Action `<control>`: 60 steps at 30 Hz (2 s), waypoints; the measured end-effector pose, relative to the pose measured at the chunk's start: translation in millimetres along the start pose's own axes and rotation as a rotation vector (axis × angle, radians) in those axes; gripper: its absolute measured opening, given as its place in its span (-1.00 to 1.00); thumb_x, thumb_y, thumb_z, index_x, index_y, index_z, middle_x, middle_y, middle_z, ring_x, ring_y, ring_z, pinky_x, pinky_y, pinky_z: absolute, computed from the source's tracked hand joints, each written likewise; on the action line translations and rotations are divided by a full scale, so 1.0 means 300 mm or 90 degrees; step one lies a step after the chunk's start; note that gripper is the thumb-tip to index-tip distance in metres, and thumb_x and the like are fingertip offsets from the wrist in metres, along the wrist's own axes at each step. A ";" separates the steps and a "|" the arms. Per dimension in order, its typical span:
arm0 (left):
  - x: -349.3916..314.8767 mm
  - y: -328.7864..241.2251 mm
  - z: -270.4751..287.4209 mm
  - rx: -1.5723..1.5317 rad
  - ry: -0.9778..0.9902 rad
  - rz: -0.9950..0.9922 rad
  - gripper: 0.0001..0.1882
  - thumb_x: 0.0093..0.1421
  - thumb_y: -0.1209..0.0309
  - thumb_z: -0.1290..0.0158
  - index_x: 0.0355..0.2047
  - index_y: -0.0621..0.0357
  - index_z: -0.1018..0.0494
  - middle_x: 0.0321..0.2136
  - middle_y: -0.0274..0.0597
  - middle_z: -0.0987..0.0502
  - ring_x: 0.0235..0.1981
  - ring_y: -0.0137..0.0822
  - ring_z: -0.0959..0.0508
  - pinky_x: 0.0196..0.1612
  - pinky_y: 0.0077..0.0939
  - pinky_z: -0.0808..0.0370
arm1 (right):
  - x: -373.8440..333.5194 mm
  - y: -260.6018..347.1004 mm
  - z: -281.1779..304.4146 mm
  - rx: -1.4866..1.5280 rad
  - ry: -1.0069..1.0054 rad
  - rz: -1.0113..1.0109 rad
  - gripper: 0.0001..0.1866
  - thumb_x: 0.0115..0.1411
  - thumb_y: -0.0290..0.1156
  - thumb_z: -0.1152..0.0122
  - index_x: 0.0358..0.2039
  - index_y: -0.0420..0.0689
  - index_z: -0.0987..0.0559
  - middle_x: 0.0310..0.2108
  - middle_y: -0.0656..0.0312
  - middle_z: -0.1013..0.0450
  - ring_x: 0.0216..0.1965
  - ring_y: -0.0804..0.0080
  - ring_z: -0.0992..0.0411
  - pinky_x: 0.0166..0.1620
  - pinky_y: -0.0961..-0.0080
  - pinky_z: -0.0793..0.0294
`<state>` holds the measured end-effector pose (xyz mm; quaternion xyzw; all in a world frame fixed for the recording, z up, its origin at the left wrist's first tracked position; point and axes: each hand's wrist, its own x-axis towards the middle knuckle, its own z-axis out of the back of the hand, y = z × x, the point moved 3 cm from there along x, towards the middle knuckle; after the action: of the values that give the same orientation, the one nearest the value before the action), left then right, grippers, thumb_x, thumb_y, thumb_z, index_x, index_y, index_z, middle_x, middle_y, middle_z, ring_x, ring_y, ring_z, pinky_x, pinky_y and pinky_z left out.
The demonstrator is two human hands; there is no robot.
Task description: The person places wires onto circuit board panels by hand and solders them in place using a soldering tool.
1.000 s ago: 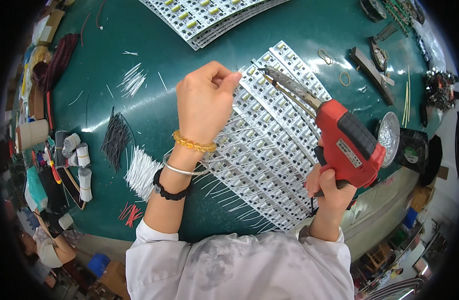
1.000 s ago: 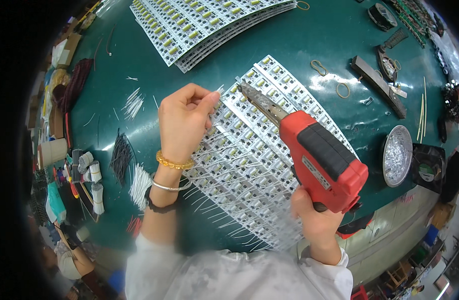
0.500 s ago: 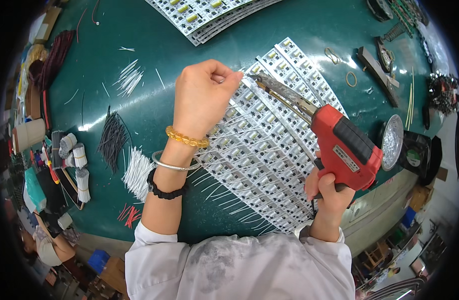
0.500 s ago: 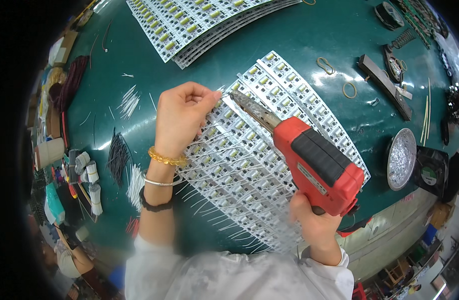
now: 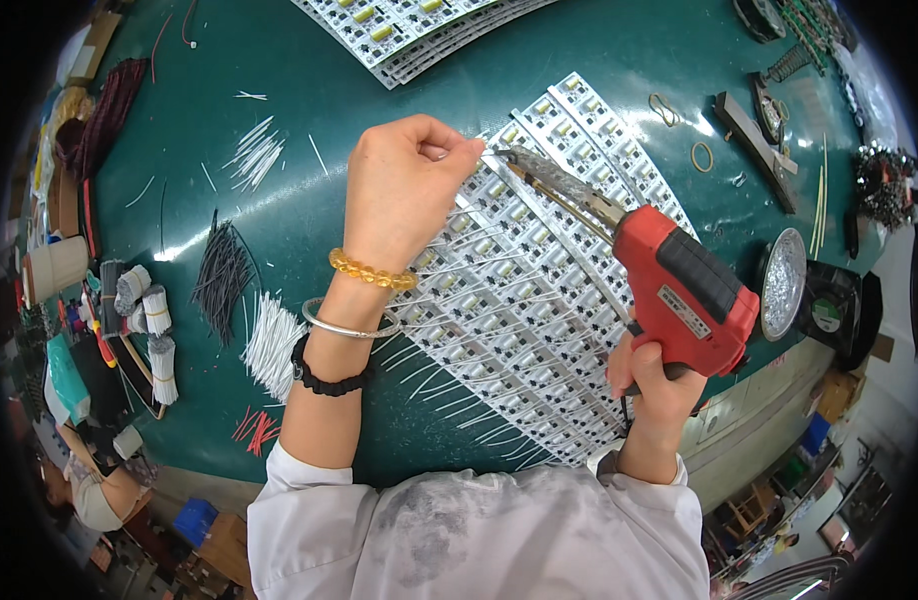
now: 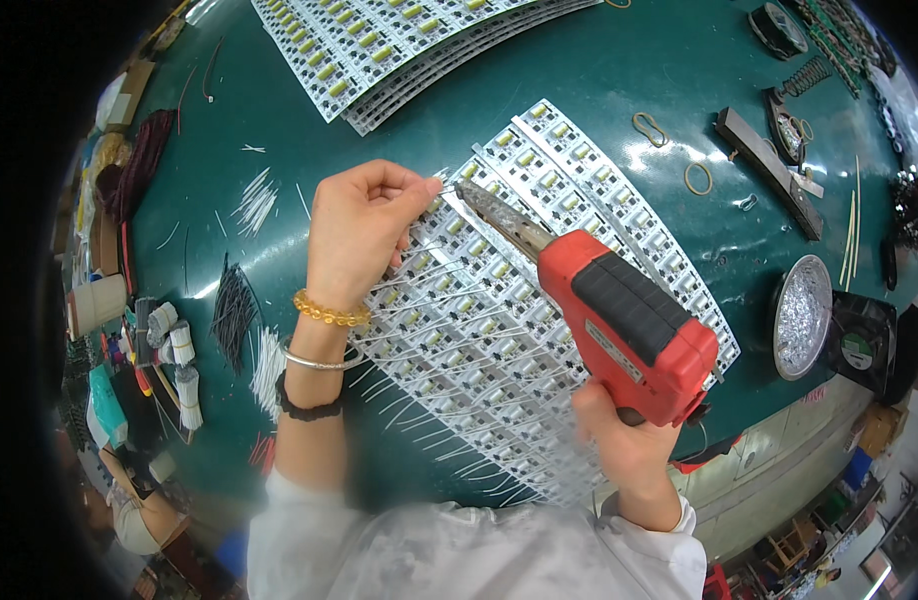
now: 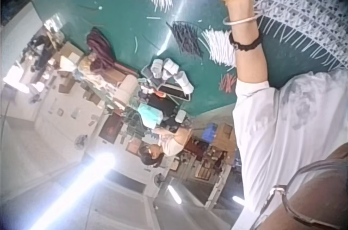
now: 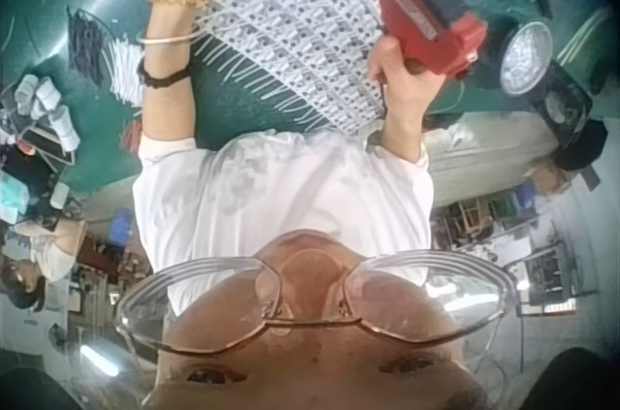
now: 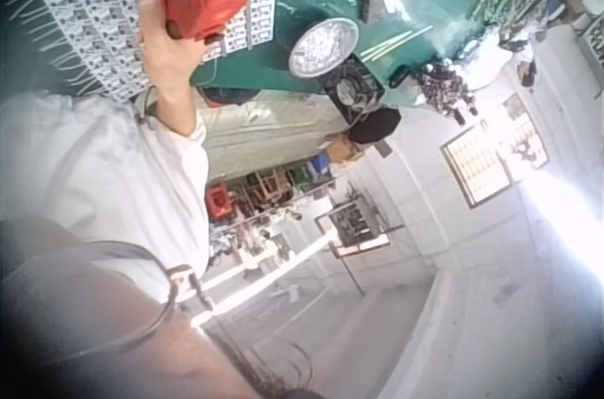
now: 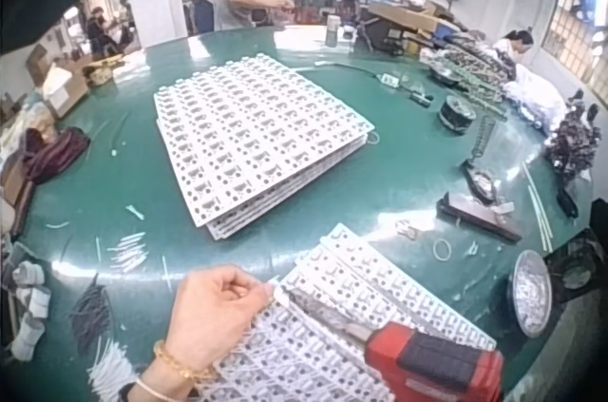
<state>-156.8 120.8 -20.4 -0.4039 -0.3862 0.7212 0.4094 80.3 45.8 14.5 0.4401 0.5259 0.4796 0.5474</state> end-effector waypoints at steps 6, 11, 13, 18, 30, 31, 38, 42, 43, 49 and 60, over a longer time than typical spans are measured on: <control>-0.001 -0.002 0.003 -0.001 -0.007 -0.004 -0.79 0.04 0.39 -0.16 -0.52 0.32 -0.45 -0.75 -0.42 -0.38 -0.80 -0.69 -0.28 -0.80 -0.78 -0.17 | 0.005 -0.017 0.013 -0.051 0.044 0.030 -0.47 0.08 -0.10 -0.20 -0.24 -0.39 -0.35 -0.80 0.25 -0.25 -0.83 0.55 -0.20 -0.72 0.65 -0.17; -0.001 0.001 0.000 -0.003 -0.009 -0.004 -0.79 0.04 0.38 -0.17 -0.52 0.31 -0.46 -0.75 -0.42 -0.39 -0.79 -0.69 -0.28 -0.80 -0.78 -0.18 | -0.007 0.007 0.010 -0.026 -0.015 0.026 -0.43 0.09 -0.11 -0.19 -0.19 -0.43 -0.34 -0.80 0.27 -0.25 -0.84 0.56 -0.18 -0.71 0.65 -0.16; -0.003 -0.002 0.001 -0.002 -0.010 -0.007 -0.79 0.04 0.38 -0.17 -0.52 0.31 -0.46 -0.75 -0.42 -0.39 -0.79 -0.69 -0.28 -0.79 -0.78 -0.18 | -0.007 0.021 0.011 0.004 -0.034 0.015 -0.41 0.11 -0.13 -0.17 -0.14 -0.46 -0.33 -0.80 0.27 -0.24 -0.84 0.56 -0.17 -0.70 0.65 -0.17; -0.012 -0.013 0.000 -0.013 -0.004 0.014 -0.81 0.04 0.39 -0.16 -0.51 0.29 -0.48 -0.73 -0.39 -0.41 -0.78 -0.67 -0.30 -0.77 -0.78 -0.20 | -0.010 0.030 0.019 0.032 -0.027 0.010 -0.41 0.13 -0.16 -0.15 -0.10 -0.50 -0.30 -0.80 0.26 -0.25 -0.84 0.56 -0.17 -0.69 0.64 -0.17; -0.050 -0.047 -0.016 0.069 -0.030 -0.089 -0.81 -0.03 0.38 -0.15 -0.57 0.30 -0.50 -0.71 -0.13 -0.48 -0.69 -0.29 -0.46 -0.55 -0.48 -0.36 | -0.068 0.041 0.041 -0.024 -0.036 0.026 -0.46 0.05 -0.28 -0.17 -0.07 -0.41 -0.30 -0.69 0.24 -0.32 -0.76 0.59 -0.24 -0.67 0.67 -0.22; -0.048 -0.042 -0.021 0.069 -0.035 -0.091 -0.81 -0.03 0.37 -0.15 -0.57 0.30 -0.50 -0.71 -0.13 -0.48 -0.69 -0.29 -0.46 -0.55 -0.48 -0.36 | -0.066 0.042 0.035 -0.054 -0.062 0.051 -0.26 0.05 -0.01 -0.20 -0.07 -0.48 -0.29 -0.80 0.25 -0.28 -0.86 0.59 -0.18 -0.74 0.69 -0.15; -0.046 -0.037 -0.029 0.115 -0.028 -0.085 -0.80 -0.01 0.41 -0.19 -0.56 0.34 -0.51 -0.72 -0.34 -0.45 -0.69 -0.62 -0.33 -0.63 -0.71 -0.25 | -0.047 0.016 0.018 -0.016 -0.029 0.012 -0.30 0.05 0.00 -0.20 -0.11 -0.46 -0.32 -0.79 0.25 -0.28 -0.85 0.59 -0.19 -0.73 0.68 -0.17; -0.050 -0.043 -0.029 0.130 -0.031 -0.091 -0.79 -0.02 0.39 -0.20 -0.56 0.34 -0.51 -0.73 -0.34 -0.45 -0.69 -0.62 -0.34 -0.62 -0.69 -0.26 | -0.054 0.004 0.022 0.004 -0.048 -0.011 -0.41 0.10 -0.09 -0.17 -0.15 -0.43 -0.34 -0.79 0.24 -0.28 -0.84 0.57 -0.20 -0.71 0.65 -0.18; -0.049 -0.042 -0.030 0.132 -0.032 -0.090 -0.79 -0.02 0.39 -0.20 -0.57 0.34 -0.51 -0.73 -0.34 -0.45 -0.69 -0.62 -0.34 -0.62 -0.69 -0.27 | -0.054 0.004 0.021 0.016 -0.055 -0.023 -0.45 0.11 -0.13 -0.16 -0.16 -0.42 -0.35 -0.79 0.24 -0.28 -0.84 0.56 -0.20 -0.70 0.64 -0.18; -0.051 -0.044 -0.033 0.149 -0.049 -0.095 -0.78 -0.04 0.38 -0.19 -0.58 0.33 -0.50 -0.74 -0.33 -0.44 -0.70 -0.61 -0.34 -0.62 -0.66 -0.27 | -0.048 -0.001 0.018 0.001 -0.033 -0.020 -0.51 0.13 -0.18 -0.15 -0.19 -0.42 -0.35 -0.80 0.24 -0.26 -0.84 0.55 -0.19 -0.71 0.64 -0.19; -0.054 -0.044 -0.037 0.178 -0.060 -0.125 -0.78 -0.05 0.37 -0.19 -0.58 0.33 -0.50 -0.74 -0.30 -0.45 -0.70 -0.58 -0.36 -0.62 -0.64 -0.28 | -0.076 -0.018 0.064 0.076 -0.016 -0.066 -0.57 -0.01 -0.66 -0.12 -0.07 -0.33 -0.33 -0.51 0.22 -0.39 -0.61 0.58 -0.33 -0.57 0.64 -0.31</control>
<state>-137.7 113.6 -8.6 -0.2691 -0.3383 0.7428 0.5113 100.0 22.9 13.8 0.4505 0.5686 0.4128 0.5507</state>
